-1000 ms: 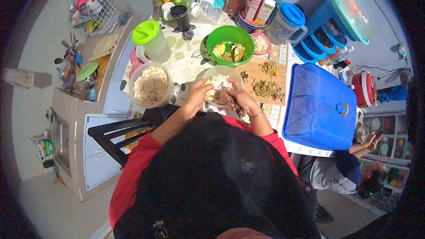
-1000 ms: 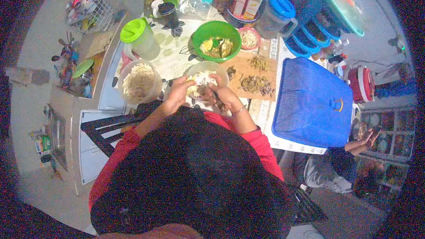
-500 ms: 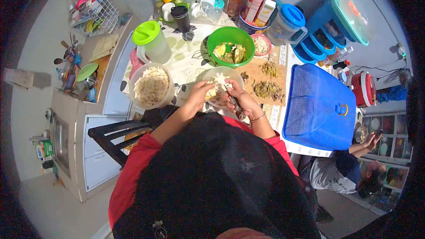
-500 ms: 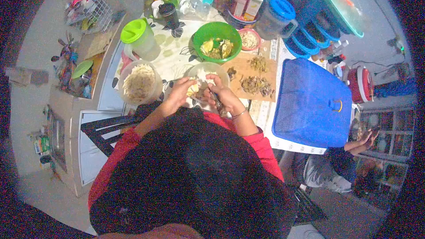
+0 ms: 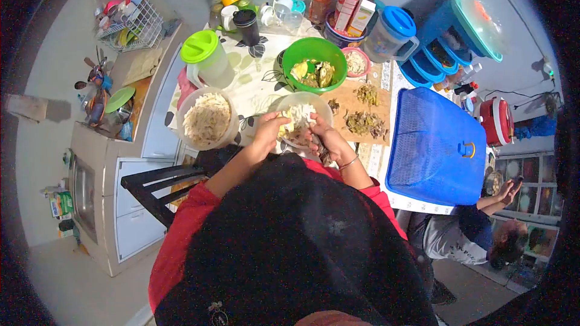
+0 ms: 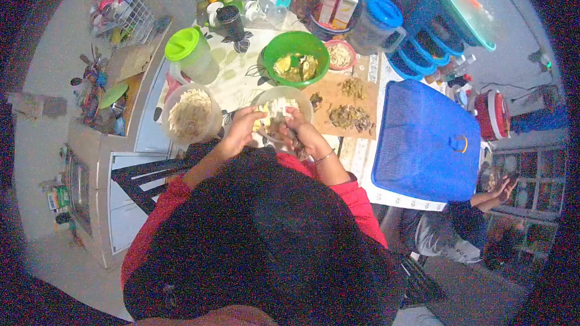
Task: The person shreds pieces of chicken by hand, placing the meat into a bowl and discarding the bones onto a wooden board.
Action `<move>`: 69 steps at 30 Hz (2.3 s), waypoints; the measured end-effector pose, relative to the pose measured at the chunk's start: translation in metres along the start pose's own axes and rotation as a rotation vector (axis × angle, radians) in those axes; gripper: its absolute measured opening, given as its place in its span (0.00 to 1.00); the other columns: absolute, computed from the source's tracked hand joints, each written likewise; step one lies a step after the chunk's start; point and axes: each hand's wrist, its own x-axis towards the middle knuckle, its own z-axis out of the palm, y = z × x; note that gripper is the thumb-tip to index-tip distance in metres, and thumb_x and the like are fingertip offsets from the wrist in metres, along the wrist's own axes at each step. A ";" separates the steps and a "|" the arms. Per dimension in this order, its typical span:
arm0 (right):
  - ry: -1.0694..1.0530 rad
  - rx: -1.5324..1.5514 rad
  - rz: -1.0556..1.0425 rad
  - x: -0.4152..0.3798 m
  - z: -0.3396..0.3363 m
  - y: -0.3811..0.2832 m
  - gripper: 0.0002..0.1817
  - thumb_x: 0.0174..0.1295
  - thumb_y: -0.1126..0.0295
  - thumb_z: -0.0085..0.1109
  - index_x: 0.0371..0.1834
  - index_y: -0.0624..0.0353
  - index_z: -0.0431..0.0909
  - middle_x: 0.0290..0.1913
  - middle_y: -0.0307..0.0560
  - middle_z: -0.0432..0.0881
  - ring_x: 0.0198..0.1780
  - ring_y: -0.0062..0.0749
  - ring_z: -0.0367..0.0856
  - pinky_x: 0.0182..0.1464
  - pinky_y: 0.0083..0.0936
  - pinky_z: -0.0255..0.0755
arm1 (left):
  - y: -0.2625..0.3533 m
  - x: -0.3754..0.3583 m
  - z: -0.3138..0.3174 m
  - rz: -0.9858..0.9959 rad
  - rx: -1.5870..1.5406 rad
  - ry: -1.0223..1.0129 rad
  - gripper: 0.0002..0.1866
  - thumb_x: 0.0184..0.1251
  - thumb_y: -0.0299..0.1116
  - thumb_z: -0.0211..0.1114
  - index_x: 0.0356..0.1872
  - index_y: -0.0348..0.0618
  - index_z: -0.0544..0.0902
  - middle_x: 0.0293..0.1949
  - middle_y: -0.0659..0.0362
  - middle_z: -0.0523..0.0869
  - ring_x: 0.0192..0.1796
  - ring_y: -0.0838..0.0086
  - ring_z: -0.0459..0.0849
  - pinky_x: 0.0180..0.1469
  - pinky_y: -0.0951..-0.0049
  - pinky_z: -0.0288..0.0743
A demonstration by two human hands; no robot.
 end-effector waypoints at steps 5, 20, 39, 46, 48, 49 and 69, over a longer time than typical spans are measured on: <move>0.022 -0.044 0.039 -0.001 -0.002 -0.002 0.18 0.70 0.66 0.41 0.62 0.42 0.53 0.26 0.40 0.71 0.17 0.22 0.67 0.13 0.17 0.59 | -0.013 0.011 -0.003 0.036 -0.050 0.034 0.09 0.57 0.21 0.59 0.39 0.32 0.79 0.35 0.53 0.84 0.35 0.70 0.84 0.38 0.71 0.80; 0.034 -0.250 -0.021 0.005 -0.006 -0.004 0.21 0.71 0.68 0.41 0.65 0.45 0.53 0.23 0.38 0.72 0.15 0.20 0.64 0.15 0.15 0.58 | -0.022 0.024 -0.002 0.101 0.016 0.045 0.15 0.57 0.21 0.56 0.46 0.30 0.77 0.39 0.52 0.83 0.37 0.69 0.84 0.41 0.72 0.79; -0.119 -0.115 0.066 0.007 -0.008 -0.009 0.20 0.70 0.66 0.42 0.63 0.42 0.55 0.25 0.38 0.71 0.16 0.21 0.65 0.15 0.16 0.58 | -0.013 0.012 0.010 -0.001 -0.026 -0.042 0.15 0.58 0.23 0.58 0.48 0.35 0.76 0.40 0.55 0.82 0.39 0.70 0.84 0.41 0.72 0.79; -0.213 0.050 0.135 -0.005 -0.009 -0.018 0.20 0.70 0.65 0.43 0.64 0.40 0.56 0.26 0.38 0.71 0.17 0.21 0.65 0.15 0.17 0.58 | 0.014 -0.015 0.033 -0.095 0.008 0.087 0.13 0.60 0.22 0.57 0.46 0.36 0.76 0.41 0.55 0.82 0.41 0.71 0.82 0.42 0.70 0.80; -0.258 0.131 0.117 -0.013 -0.008 -0.022 0.22 0.70 0.65 0.43 0.65 0.39 0.55 0.26 0.38 0.71 0.17 0.21 0.65 0.15 0.18 0.58 | -0.010 0.012 0.009 -0.044 -0.076 -0.011 0.12 0.60 0.23 0.56 0.45 0.36 0.77 0.41 0.56 0.82 0.42 0.71 0.82 0.43 0.69 0.80; -0.272 0.179 0.087 -0.021 -0.008 -0.027 0.22 0.69 0.65 0.44 0.66 0.38 0.55 0.26 0.38 0.71 0.17 0.21 0.65 0.15 0.18 0.58 | -0.012 0.016 0.005 -0.017 -0.120 -0.058 0.12 0.60 0.23 0.56 0.45 0.37 0.77 0.41 0.56 0.82 0.42 0.71 0.82 0.43 0.69 0.80; -0.077 -0.201 -0.008 0.000 -0.003 -0.008 0.21 0.70 0.67 0.43 0.64 0.45 0.53 0.24 0.37 0.71 0.15 0.20 0.66 0.14 0.16 0.59 | -0.015 0.015 0.001 -0.027 -0.154 -0.056 0.12 0.59 0.22 0.56 0.45 0.32 0.77 0.39 0.53 0.83 0.39 0.67 0.84 0.40 0.68 0.81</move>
